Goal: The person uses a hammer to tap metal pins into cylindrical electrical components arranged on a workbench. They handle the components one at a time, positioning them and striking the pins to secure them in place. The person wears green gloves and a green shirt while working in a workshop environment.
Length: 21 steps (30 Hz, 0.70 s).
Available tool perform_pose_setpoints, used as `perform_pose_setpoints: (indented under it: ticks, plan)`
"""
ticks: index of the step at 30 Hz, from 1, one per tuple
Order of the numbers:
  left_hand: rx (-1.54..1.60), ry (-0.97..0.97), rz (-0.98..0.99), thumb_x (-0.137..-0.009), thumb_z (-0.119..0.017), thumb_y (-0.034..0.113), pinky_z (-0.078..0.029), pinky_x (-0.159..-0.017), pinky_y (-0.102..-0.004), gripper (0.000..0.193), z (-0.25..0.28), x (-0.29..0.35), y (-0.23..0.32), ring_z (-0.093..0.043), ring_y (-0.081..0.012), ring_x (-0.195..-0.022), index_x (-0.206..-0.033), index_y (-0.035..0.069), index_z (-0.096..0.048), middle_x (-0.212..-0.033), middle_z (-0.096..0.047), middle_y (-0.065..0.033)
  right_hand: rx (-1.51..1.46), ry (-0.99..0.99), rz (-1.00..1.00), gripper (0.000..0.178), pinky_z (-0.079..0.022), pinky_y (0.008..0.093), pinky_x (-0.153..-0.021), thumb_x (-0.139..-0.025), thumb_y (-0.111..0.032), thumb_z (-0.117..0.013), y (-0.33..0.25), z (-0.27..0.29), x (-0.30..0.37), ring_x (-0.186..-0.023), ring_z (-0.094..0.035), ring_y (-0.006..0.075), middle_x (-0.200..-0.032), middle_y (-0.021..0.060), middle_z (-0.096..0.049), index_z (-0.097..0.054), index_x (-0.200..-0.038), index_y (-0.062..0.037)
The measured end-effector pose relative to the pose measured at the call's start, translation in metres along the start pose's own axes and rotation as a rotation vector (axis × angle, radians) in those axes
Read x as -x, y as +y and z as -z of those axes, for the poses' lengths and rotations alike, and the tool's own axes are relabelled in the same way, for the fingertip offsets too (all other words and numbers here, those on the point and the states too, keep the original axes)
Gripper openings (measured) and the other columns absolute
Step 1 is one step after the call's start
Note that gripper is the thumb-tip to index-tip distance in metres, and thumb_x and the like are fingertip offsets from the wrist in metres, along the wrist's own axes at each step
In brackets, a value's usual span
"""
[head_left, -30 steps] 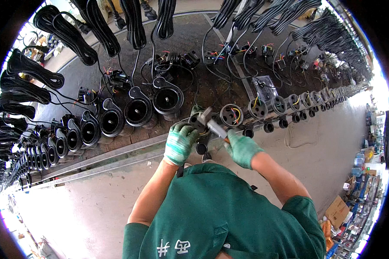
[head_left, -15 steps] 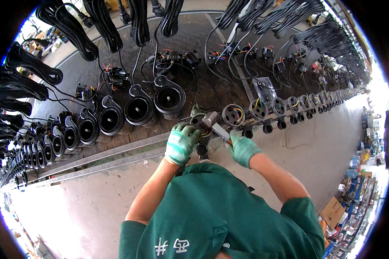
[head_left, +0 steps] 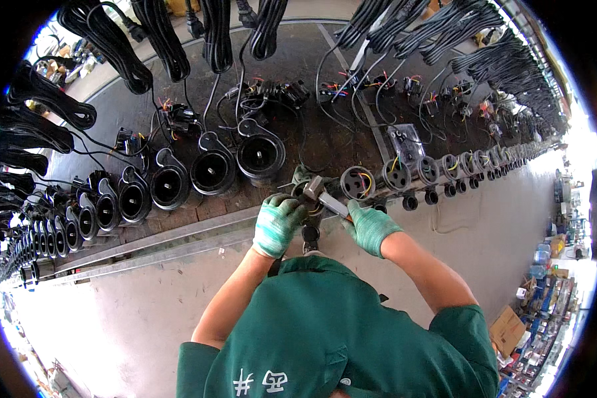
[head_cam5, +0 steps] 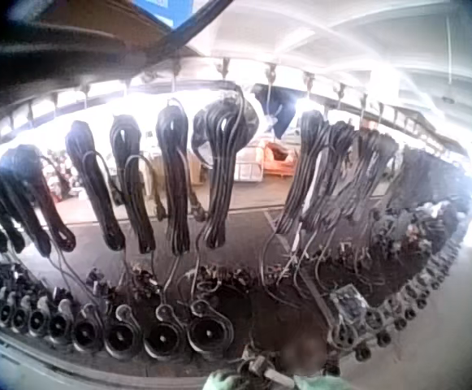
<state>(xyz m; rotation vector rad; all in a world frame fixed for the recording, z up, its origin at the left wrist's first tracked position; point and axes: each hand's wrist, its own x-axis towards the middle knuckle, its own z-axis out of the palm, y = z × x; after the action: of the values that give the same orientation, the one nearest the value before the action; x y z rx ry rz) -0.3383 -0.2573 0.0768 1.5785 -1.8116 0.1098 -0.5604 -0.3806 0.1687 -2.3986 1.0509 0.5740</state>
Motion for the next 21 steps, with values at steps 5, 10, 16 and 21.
perform_pose_setpoints:
  ticks: [5, 10, 16, 21]
  plan:
    - [0.034, 0.035, 0.041, -0.071, -0.077, 0.014, -0.050, -0.087, -0.0457, 0.027, 0.002, -0.010, -0.004, -0.062, -0.0311, -0.102, -0.098, 0.011, -0.072, -0.105, -0.064, -0.0071, -0.137, 0.177, 0.077, 0.036, -0.052, 0.0587, -0.073, -0.101, -0.033, -0.056, 0.007, 0.016, 0.002, -0.085, -0.068, 0.0479, -0.088, 0.0255, -0.070, -0.048, -0.118, -0.0026]
    - [0.038, 0.087, 0.030, -0.069, -0.079, 0.014, -0.051, -0.085, -0.0461, 0.031, -0.004, -0.001, -0.008, -0.063, -0.0326, -0.102, -0.099, 0.010, -0.072, -0.105, -0.065, -0.0068, -0.254, 0.354, 0.073, 0.036, -0.052, 0.0574, -0.072, -0.100, -0.033, -0.061, -0.016, 0.034, 0.026, -0.085, -0.069, 0.0472, -0.087, 0.0260, -0.070, -0.049, -0.114, -0.0018]
    - [0.052, 0.066, 0.018, -0.069, -0.078, 0.012, -0.051, -0.084, -0.0473, 0.033, -0.006, -0.001, -0.011, -0.063, -0.0344, -0.101, -0.101, 0.009, -0.071, -0.105, -0.066, -0.0081, 0.012, 0.046, 0.059, 0.034, -0.053, 0.0581, -0.073, -0.100, -0.033, -0.060, -0.003, 0.012, -0.013, -0.085, -0.069, 0.0464, -0.091, 0.0237, -0.071, -0.049, -0.114, -0.0033]
    - [0.049, 0.060, 0.046, -0.070, -0.075, 0.006, -0.052, -0.086, -0.0470, 0.034, 0.003, -0.010, -0.003, -0.064, -0.0353, -0.100, -0.104, 0.008, -0.072, -0.106, -0.066, -0.0096, -0.126, 0.117, 0.086, 0.035, -0.052, 0.0578, -0.077, -0.099, -0.033, -0.060, 0.010, 0.008, -0.013, -0.090, -0.068, 0.0465, -0.096, 0.0237, -0.072, -0.053, -0.117, -0.0036]
